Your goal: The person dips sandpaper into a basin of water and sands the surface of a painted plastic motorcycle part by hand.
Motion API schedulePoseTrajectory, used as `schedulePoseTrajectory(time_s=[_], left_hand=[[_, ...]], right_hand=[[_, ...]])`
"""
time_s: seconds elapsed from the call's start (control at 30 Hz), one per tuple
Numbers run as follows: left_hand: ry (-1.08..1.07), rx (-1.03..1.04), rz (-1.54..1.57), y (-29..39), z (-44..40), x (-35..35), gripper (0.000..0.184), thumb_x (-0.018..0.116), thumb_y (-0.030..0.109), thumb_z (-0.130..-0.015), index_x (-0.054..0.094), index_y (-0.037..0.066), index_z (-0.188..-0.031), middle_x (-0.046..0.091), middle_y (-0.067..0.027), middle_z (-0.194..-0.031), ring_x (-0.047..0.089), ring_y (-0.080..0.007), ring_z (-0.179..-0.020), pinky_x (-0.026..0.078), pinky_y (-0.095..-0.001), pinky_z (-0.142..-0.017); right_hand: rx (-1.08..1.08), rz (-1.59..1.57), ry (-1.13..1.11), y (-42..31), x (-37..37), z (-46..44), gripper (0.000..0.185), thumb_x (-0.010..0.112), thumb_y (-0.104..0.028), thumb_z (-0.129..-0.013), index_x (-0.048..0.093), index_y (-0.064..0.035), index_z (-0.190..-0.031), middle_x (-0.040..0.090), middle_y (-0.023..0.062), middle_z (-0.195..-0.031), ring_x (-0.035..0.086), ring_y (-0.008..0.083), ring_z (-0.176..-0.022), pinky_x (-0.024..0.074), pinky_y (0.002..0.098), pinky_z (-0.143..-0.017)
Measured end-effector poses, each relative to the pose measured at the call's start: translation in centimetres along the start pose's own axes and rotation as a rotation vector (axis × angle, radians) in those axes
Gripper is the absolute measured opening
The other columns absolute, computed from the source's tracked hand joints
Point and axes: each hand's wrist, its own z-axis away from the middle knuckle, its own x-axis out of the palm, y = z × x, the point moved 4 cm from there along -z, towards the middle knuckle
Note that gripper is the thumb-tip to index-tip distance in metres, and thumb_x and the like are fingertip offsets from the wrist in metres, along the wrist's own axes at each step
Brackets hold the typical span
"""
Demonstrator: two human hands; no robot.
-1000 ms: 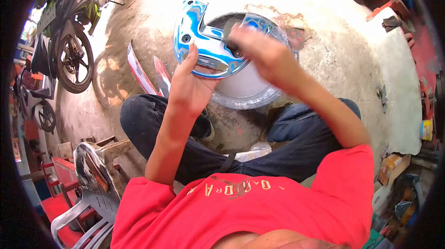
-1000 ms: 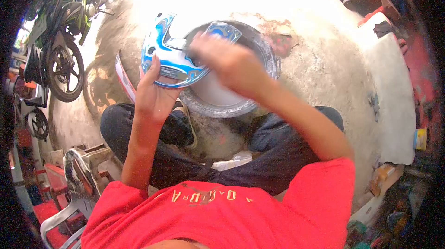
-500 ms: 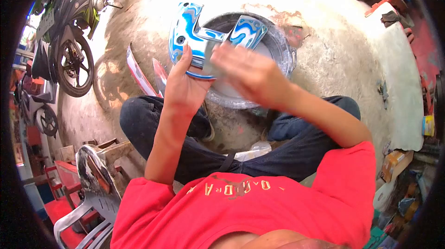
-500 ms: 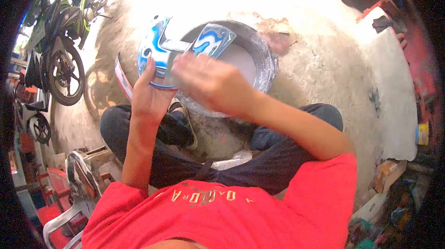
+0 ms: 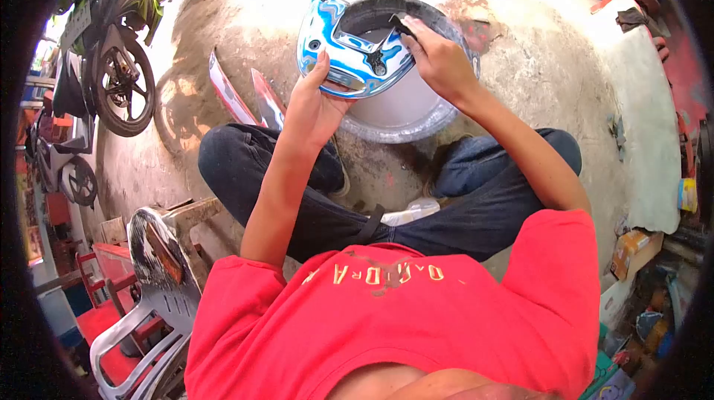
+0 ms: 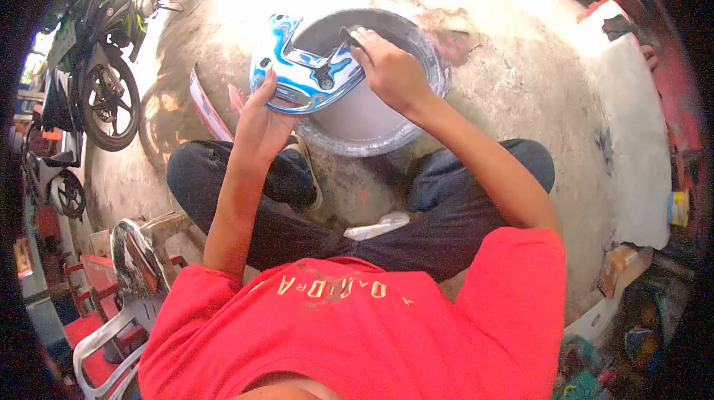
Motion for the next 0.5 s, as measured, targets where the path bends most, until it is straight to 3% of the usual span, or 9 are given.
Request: schedulePoseTrajectory(time_s=[0.03,0.1,0.13,0.23,0.3,0.33,0.4,0.43,0.5], left_hand=[[-0.008,-0.004,-0.011,-0.5,0.5,-0.4,0.035,0.049,0.026,-0.105,0.048,0.007,-0.135,0.061,-0.0139,-0.128,0.062,-0.0281,-0.116,0.051,-0.0495,-0.098],[-0.025,0.005,-0.027,-1.7,1.3,-2.0,0.036,0.049,0.025,-0.105,0.048,0.007,-0.135,0.061,-0.0136,-0.129,0.061,-0.0282,-0.117,0.050,-0.0501,-0.098],[0.007,0.001,-0.027,-2.2,1.7,-3.0,0.034,0.050,0.024,-0.105,0.048,0.006,-0.134,0.060,-0.0132,-0.129,0.061,-0.0277,-0.118,0.050,-0.0502,-0.098],[0.089,0.013,0.038,-3.9,3.0,-5.5,0.032,0.050,0.022,-0.104,0.049,0.006,-0.132,0.061,-0.0125,-0.127,0.060,-0.0278,-0.118,0.050,-0.0495,-0.099],[0.173,0.014,0.083,-5.7,4.1,-6.5,0.033,0.053,0.019,-0.103,0.048,0.006,-0.133,0.060,-0.0116,-0.127,0.060,-0.0298,-0.117,0.051,-0.0524,-0.097],[0.230,0.022,0.086,-7.2,4.6,-7.4,0.033,0.053,0.018,-0.103,0.047,0.007,-0.133,0.060,-0.0115,-0.128,0.060,-0.0304,-0.117,0.051,-0.0536,-0.096],[0.300,0.004,0.152,-10.7,5.0,-9.9,0.036,0.055,0.016,-0.102,0.045,0.010,-0.136,0.057,-0.0114,-0.131,0.059,-0.0319,-0.117,0.052,-0.0568,-0.094],[0.406,-0.048,0.192,-14.1,5.8,-12.2,0.037,0.056,0.017,-0.102,0.045,0.012,-0.136,0.057,-0.0111,-0.131,0.059,-0.0317,-0.118,0.052,-0.0563,-0.094],[0.489,-0.055,0.169,-15.7,6.7,-12.0,0.033,0.054,0.017,-0.102,0.046,0.009,-0.134,0.057,-0.0125,-0.128,0.057,-0.0317,-0.117,0.048,-0.0566,-0.100]], right_hand=[[0.085,-0.005,-0.046,0.2,0.3,1.0,0.031,0.053,-0.015,-0.098,0.062,-0.0008,-0.123,0.064,0.0208,-0.125,0.062,0.0346,-0.117,0.0530,0.0411,-0.095],[-0.043,-0.065,-0.138,-2.4,2.2,4.5,0.035,0.059,-0.016,-0.097,0.060,0.0010,-0.128,0.061,0.0247,-0.127,0.061,0.0347,-0.119,0.0500,0.0403,-0.101],[-0.157,-0.108,-0.110,-3.9,2.5,5.7,0.036,0.058,-0.019,-0.098,0.060,-0.0018,-0.129,0.066,0.0237,-0.117,0.066,0.0357,-0.109,0.0529,0.0405,-0.095],[0.135,-0.218,-0.411,-1.6,2.5,5.1,0.031,0.058,-0.023,-0.099,0.065,-0.0027,-0.121,0.071,0.0225,-0.101,0.070,0.0356,-0.091,0.0544,0.0414,-0.081],[0.230,-0.193,-0.257,2.6,2.4,3.9,0.030,0.058,-0.026,-0.099,0.069,0.0010,-0.099,0.068,0.0218,-0.079,0.067,0.0261,-0.066,0.0485,0.0388,-0.063],[0.405,-0.119,-0.310,3.8,1.9,3.3,0.034,0.056,-0.034,-0.098,0.071,-0.0031,-0.097,0.069,0.0231,-0.087,0.069,0.0391,-0.082,0.0516,0.0457,-0.072],[0.492,-0.099,-0.323,8.6,4.0,3.7,0.040,0.055,-0.041,-0.097,0.072,-0.0047,-0.099,0.070,0.0214,-0.087,0.069,0.0384,-0.083,0.0523,0.0435,-0.076],[0.549,-0.023,-0.375,11.6,6.6,4.5,0.044,0.055,-0.041,-0.097,0.071,-0.0006,-0.100,0.071,0.0201,-0.086,0.069,0.0305,-0.079,0.0510,0.0403,-0.073],[0.573,0.017,-0.352,13.3,9.5,6.1,0.044,0.054,-0.044,-0.097,0.072,-0.0045,-0.103,0.072,0.0202,-0.091,0.070,0.0366,-0.087,0.0519,0.0432,-0.078]])
